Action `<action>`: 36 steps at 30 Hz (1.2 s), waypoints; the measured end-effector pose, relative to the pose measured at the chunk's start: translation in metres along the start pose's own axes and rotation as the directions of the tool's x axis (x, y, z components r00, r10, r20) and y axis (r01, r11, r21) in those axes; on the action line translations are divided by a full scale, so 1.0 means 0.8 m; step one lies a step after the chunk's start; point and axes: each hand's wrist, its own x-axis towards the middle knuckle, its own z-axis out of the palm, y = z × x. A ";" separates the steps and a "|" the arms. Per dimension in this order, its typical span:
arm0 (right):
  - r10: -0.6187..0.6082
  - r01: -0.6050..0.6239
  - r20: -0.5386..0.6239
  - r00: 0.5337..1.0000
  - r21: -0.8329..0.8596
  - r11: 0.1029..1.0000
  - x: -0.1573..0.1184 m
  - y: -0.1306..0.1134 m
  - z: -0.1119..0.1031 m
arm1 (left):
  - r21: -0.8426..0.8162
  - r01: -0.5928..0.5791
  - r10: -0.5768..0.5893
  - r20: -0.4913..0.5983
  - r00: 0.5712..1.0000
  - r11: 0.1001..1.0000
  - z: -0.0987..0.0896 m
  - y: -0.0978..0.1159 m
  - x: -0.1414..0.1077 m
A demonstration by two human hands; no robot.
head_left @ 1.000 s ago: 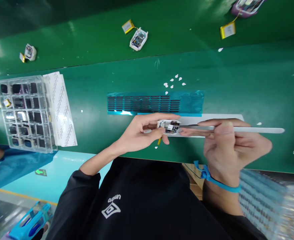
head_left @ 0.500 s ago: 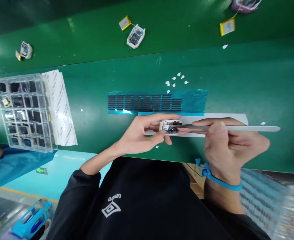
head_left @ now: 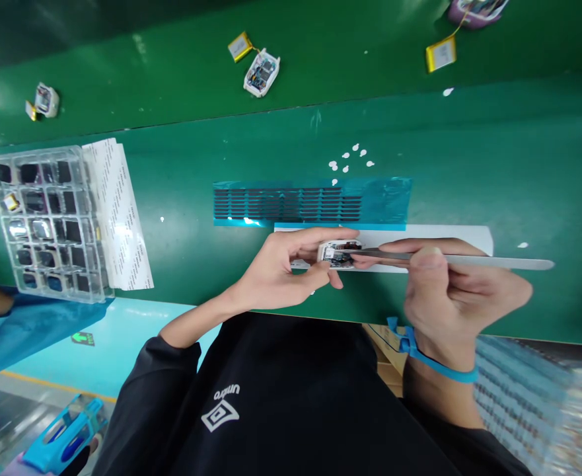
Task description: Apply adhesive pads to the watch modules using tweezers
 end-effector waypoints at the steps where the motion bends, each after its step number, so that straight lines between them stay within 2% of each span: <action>1: -0.009 0.009 0.006 1.000 -0.003 1.000 0.000 -0.001 0.000 | 0.005 -0.001 0.001 -0.007 1.000 1.000 0.001 -0.001 0.000; 5: -0.039 0.039 0.030 0.999 -0.006 0.999 -0.004 0.000 0.001 | 0.017 -0.020 0.022 -0.079 0.997 1.000 0.006 -0.009 0.002; 8: -0.088 0.089 0.049 0.995 -0.006 0.996 -0.006 0.006 -0.004 | 0.049 -0.011 0.015 -0.085 0.996 0.999 0.006 -0.012 0.001; 12: -0.132 0.132 -0.008 0.991 -0.050 0.990 0.014 0.020 -0.022 | 0.258 -0.080 0.101 -0.068 0.993 0.963 0.002 -0.004 -0.001; 13: -0.181 0.179 -0.018 0.983 -0.073 0.981 0.024 0.024 -0.028 | 0.341 -0.114 0.144 -0.062 0.988 0.933 0.000 -0.001 -0.001; 15: -0.214 0.232 0.139 0.967 -0.128 0.964 0.048 0.028 -0.036 | 0.521 -0.196 0.255 -0.044 0.966 0.831 -0.002 0.001 0.004; 17: -0.218 0.270 0.282 0.934 -0.159 0.950 0.069 0.033 -0.040 | 0.676 -0.266 0.376 -0.017 0.926 0.687 -0.006 -0.002 0.014; 19: -0.204 0.286 0.387 0.899 -0.168 0.944 0.083 0.038 -0.040 | 0.775 -0.290 0.437 0.020 0.899 0.561 -0.011 -0.011 0.027; 22: -0.202 0.295 0.436 0.877 -0.158 0.942 0.089 0.050 -0.038 | 0.822 -0.288 0.407 0.076 0.910 0.492 -0.021 -0.030 0.045; 25: -0.241 0.323 0.412 0.879 -0.142 0.936 0.085 0.059 -0.037 | 0.838 -0.312 0.373 0.143 0.917 0.447 -0.029 -0.045 0.054; 28: -0.312 0.393 0.403 0.861 -0.136 0.909 0.082 0.060 -0.034 | 0.870 -0.334 0.355 0.203 0.913 0.363 -0.030 -0.051 0.058; 32: -0.452 0.548 0.396 0.799 -0.171 0.819 0.081 0.056 -0.027 | 0.886 -0.361 0.352 0.252 0.902 0.291 -0.028 -0.052 0.065; 36: -0.578 0.676 0.371 0.727 -0.237 0.698 0.085 0.051 -0.024 | 0.892 -0.358 0.359 0.249 0.900 0.277 -0.029 -0.054 0.070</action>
